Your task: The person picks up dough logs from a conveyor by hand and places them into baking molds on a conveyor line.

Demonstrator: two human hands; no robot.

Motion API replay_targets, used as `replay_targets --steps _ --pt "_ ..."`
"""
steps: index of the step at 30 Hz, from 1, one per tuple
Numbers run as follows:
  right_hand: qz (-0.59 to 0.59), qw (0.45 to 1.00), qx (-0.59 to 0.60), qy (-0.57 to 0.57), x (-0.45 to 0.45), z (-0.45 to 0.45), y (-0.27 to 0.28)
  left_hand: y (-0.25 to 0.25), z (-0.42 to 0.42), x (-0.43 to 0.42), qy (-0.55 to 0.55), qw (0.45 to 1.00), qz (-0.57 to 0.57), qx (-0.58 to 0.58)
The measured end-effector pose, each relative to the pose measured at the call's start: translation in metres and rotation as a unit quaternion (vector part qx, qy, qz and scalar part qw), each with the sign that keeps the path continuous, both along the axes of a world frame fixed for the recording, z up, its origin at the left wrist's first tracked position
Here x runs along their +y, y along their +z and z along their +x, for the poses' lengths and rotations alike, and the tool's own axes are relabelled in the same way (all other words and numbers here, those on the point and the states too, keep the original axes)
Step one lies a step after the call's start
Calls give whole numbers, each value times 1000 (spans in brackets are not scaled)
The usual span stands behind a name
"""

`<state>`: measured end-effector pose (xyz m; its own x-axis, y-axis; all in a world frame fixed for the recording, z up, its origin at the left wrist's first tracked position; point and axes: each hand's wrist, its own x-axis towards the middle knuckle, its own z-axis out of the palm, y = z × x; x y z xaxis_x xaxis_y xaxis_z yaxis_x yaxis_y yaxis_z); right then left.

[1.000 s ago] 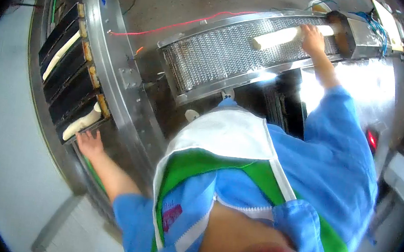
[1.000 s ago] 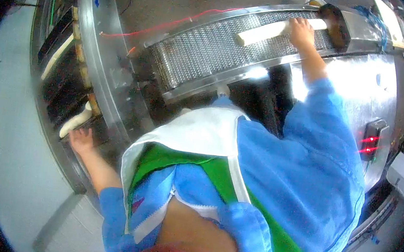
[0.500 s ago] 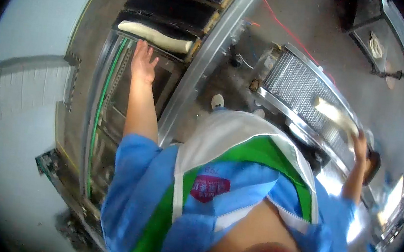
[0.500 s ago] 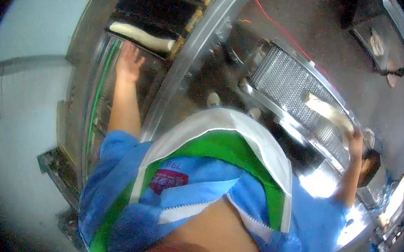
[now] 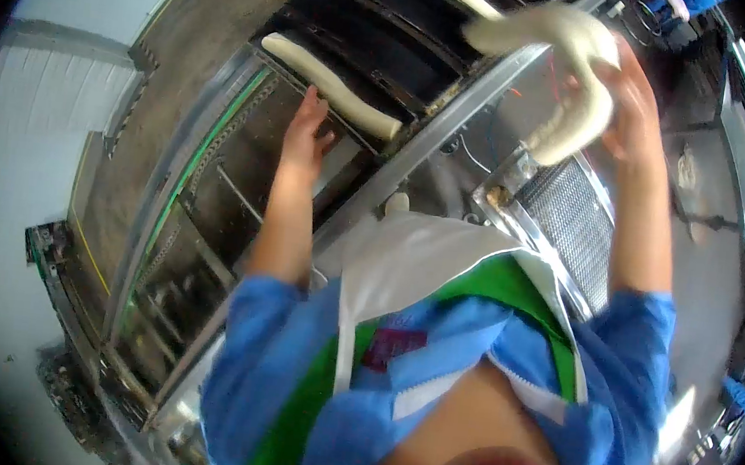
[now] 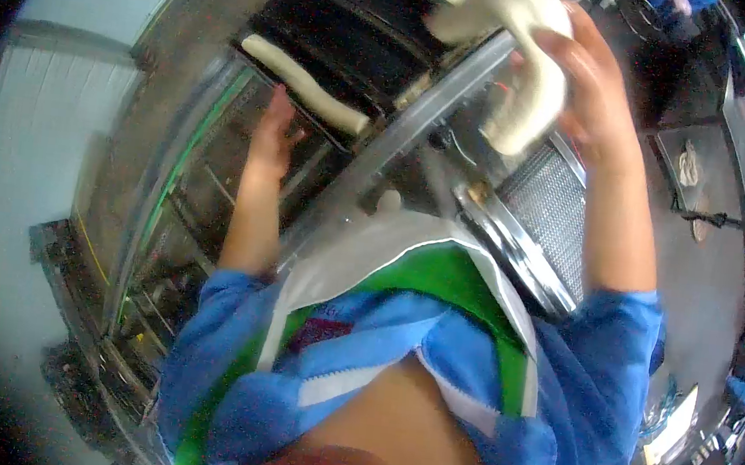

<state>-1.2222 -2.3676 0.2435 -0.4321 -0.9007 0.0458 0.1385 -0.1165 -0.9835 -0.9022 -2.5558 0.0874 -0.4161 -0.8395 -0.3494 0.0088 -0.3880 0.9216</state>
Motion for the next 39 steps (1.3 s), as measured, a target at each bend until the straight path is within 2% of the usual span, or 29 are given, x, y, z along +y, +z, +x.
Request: replay_targets --steps 1,3,5,7,8,9,11,13,18,21,24,25,27,29,30,31,33,34,37,39 --pt "-1 1000 13 -2 -29 14 6 0 0 0 -8 1000 -4 -13" --pt "28 996 51 70 -86 16 -9 -5 0 -4 9 1000 20 -4" --pt "114 976 129 136 -141 15 -37 -10 2 -10 3 999 30 24" --pt "118 966 217 71 -161 19 -75 -22 -8 -12 1 1000 28 -6" --pt "163 960 204 101 -165 16 -83 -25 -8 -15 3 1000 26 -2" --pt "171 970 133 115 -161 13 -88 -27 -8 -17 3 1000 24 3" --pt "168 977 93 97 -135 2 -103 -23 -4 -13 9 1000 22 -3" --pt "206 974 78 46 -96 -11 -104 -15 1 -14 6 1000 18 -7" --pt "298 950 39 -86 53 -105 -181 -21 -6 -18 -28 999 10 23" --pt "331 890 17 -312 191 -121 -209 -41 -30 -27 -45 992 44 108" --pt "389 819 -55 -418 288 -106 -231 -70 -23 -51 -122 988 4 98" --pt "394 802 -63 -445 313 -106 -246 -64 -27 -54 -99 993 -2 59" --pt "496 742 0 -450 352 -107 -267 -56 -34 -63 -97 994 -5 43" --pt "533 702 104 -461 429 -85 -289 -43 -26 -42 -76 997 6 21" --pt "588 625 271 -436 451 -80 -301 -43 -31 -40 -80 997 0 15" --pt "674 573 256 -390 473 -77 -311 -48 -38 -41 -90 996 -3 15" --pt "674 548 289 -401 490 -60 -317 -52 -51 -39 -76 997 -10 -4" --pt "675 542 283 -412 497 -50 -287 -24 -62 -43 -85 996 -10 2" --pt "679 528 263 -437 518 -56 -300 -19 -85 -35 -99 995 -21 8" --pt "675 497 319 -443 517 -65 -306 -19 -100 -32 -106 994 -22 11"
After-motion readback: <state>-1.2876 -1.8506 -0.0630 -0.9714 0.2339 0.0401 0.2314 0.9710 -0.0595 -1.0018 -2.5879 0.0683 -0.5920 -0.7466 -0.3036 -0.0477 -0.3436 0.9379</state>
